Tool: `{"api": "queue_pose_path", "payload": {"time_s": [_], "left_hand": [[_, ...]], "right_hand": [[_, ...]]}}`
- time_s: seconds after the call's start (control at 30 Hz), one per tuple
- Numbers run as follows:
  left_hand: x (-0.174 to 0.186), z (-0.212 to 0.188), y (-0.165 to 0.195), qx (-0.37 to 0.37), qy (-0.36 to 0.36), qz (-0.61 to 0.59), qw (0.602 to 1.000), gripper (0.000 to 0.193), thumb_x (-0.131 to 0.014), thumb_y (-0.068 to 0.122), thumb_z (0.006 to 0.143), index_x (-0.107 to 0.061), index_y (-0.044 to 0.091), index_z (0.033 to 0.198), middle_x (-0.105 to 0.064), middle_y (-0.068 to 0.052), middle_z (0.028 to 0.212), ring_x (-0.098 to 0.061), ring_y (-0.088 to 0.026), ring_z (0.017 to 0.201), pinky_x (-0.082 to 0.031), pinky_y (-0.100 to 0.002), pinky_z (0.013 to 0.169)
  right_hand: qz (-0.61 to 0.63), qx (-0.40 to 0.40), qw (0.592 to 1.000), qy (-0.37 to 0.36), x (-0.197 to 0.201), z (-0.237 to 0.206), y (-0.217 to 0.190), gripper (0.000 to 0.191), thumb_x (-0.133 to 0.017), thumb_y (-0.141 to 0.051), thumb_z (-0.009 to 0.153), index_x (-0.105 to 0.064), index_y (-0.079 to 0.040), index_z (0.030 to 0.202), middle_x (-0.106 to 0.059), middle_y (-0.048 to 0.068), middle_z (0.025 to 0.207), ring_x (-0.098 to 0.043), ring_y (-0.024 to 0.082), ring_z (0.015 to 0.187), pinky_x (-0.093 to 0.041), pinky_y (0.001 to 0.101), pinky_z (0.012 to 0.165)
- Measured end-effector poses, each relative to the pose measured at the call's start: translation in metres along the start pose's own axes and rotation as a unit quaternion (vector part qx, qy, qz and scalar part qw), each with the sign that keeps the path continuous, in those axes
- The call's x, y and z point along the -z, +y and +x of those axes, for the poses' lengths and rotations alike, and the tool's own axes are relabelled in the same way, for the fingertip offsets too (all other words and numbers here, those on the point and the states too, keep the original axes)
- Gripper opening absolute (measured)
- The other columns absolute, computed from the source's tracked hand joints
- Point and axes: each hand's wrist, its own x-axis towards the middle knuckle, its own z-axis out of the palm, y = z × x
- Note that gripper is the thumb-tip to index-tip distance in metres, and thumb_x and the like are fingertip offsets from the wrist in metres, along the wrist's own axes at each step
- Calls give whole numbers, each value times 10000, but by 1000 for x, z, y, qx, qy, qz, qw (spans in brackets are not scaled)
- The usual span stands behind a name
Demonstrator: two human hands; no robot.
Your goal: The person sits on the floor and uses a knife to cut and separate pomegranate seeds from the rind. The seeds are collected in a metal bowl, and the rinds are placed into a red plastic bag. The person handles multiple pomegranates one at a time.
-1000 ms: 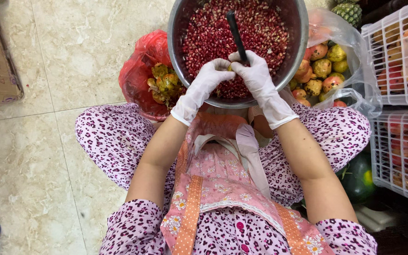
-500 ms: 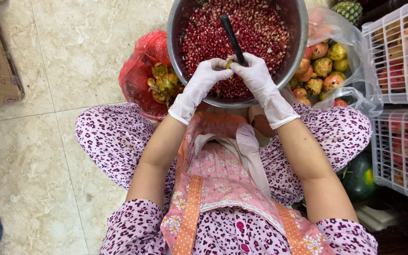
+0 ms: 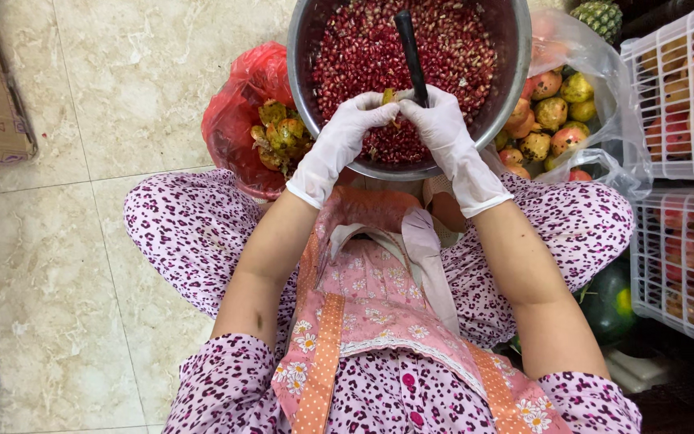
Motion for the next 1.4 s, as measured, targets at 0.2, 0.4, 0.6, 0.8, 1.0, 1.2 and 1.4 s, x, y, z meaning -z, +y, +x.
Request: {"api": "queue_pose_path", "payload": {"time_s": [0.2,0.4,0.6,0.8,1.0,1.2,1.4], "left_hand": [[-2,-7,7,57,17,-33,998,281,-775,287,916,-739,124,1142,-725,44,1005,-623,-71,938,-453,-244,824],[-3,-6,3,76,25,-36,996,301,-782,308,909,-731,157,1165,-711,53,1006,-610,-88,953,-387,-289,807],[-1,-4,-1,70,49,-43,995,305,-769,278,900,-727,147,1172,-732,36,1001,-644,-95,969,-414,-271,813],[-3,-4,-7,30,34,-79,996,269,-785,184,902,-735,94,1150,-743,24,979,-647,-86,903,-448,-228,756],[3,0,-6,26,62,-64,996,258,-762,176,965,-706,82,1199,-681,36,974,-570,-67,810,-404,-224,690],[22,8,-5,4,51,-150,987,338,-740,170,957,-620,67,1256,-708,-24,1058,-675,-138,905,-539,-303,807],[32,6,4,34,92,-110,989,345,-753,203,921,-648,99,1232,-753,-37,1070,-722,-153,953,-553,-338,848]], "right_hand": [[39,-103,994,27,1,-5,-6,198,-703,-172,951,-710,-83,1128,-606,-37,806,-454,78,586,-331,244,497],[33,22,999,-32,0,1,5,253,-796,-131,941,-701,-39,1157,-692,-38,987,-631,35,851,-512,190,743],[2,-71,997,18,1,5,10,272,-754,-138,908,-706,-62,1165,-656,-6,899,-555,115,752,-426,266,636],[11,6,1000,-23,-7,-4,-1,238,-763,-90,901,-691,-43,1122,-715,-10,974,-658,73,873,-534,221,774],[-134,-24,984,114,-7,-10,-12,237,-687,-194,973,-723,-118,1195,-713,11,1030,-657,96,893,-518,262,823],[49,124,986,97,20,-23,-40,341,-584,-337,1077,-681,-114,1316,-766,34,1089,-709,114,882,-572,259,783],[28,127,992,7,17,-32,-41,383,-688,-293,1037,-667,-83,1357,-757,59,1087,-737,131,852,-625,262,765]]}}
